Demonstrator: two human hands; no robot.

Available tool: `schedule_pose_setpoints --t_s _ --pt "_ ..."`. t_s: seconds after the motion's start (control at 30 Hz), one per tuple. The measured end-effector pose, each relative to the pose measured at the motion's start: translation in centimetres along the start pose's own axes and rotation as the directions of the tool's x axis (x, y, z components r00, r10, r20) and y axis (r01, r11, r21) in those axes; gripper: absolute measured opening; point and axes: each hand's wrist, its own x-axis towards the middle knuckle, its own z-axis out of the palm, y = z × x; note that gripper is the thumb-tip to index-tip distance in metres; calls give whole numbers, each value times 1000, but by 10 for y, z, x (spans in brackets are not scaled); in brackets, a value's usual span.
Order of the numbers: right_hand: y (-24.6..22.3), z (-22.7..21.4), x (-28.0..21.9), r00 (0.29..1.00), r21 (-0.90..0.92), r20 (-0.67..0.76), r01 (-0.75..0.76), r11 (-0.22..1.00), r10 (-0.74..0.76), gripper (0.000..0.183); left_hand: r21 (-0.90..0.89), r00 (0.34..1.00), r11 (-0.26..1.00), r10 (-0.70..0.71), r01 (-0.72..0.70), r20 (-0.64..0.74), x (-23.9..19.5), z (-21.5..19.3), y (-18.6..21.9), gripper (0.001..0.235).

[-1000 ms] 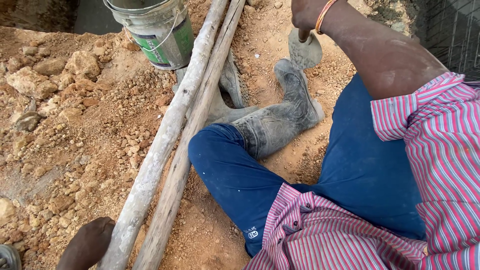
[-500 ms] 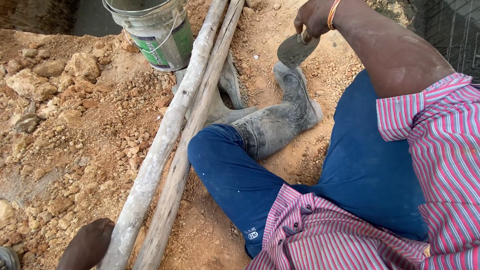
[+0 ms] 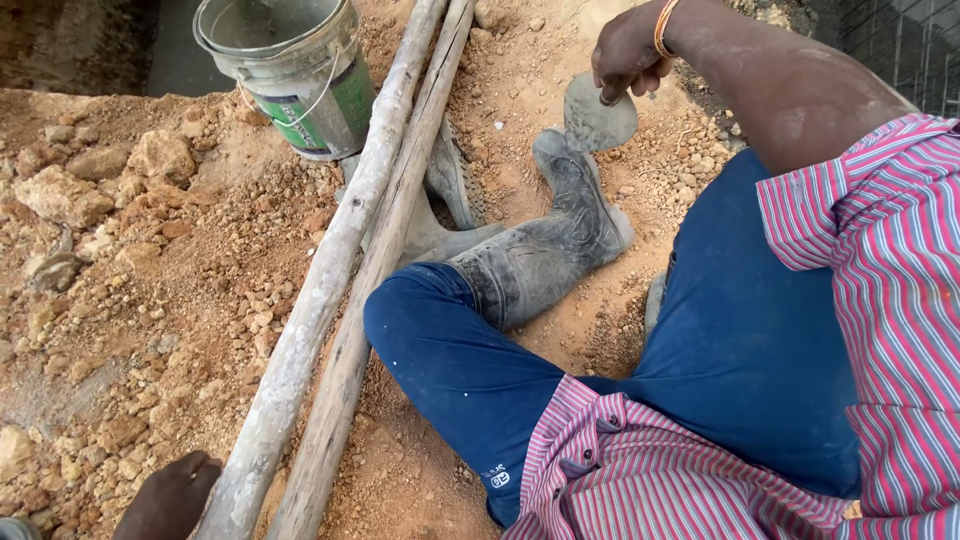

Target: Using a trowel to apply mortar or scrape surfaces on wooden framing near a construction pit.

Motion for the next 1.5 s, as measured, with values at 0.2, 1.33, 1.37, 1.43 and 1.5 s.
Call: schedule_pose_setpoints --t_s 0.2,1.33,1.37,1.43,1.5 --pt "19 -15 8 998 -169 -64 15 986 -26 41 3 996 996 -91 91 -9 27 22 -57 46" --pt "55 29 83 916 -305 -400 -160 939 26 20 -4 999 1000 21 -21 47 21 8 15 39" --pt "53 33 86 918 -311 -396 -155 938 21 20 -9 998 1000 17 -17 52 19 8 15 39" --pt "50 42 92 981 -396 167 -23 918 97 34 -53 1000 998 14 -13 27 17 4 14 41" --pt "51 35 92 995 -439 92 5 899 40 42 -41 999 999 25 -24 28 26 22 1 41"
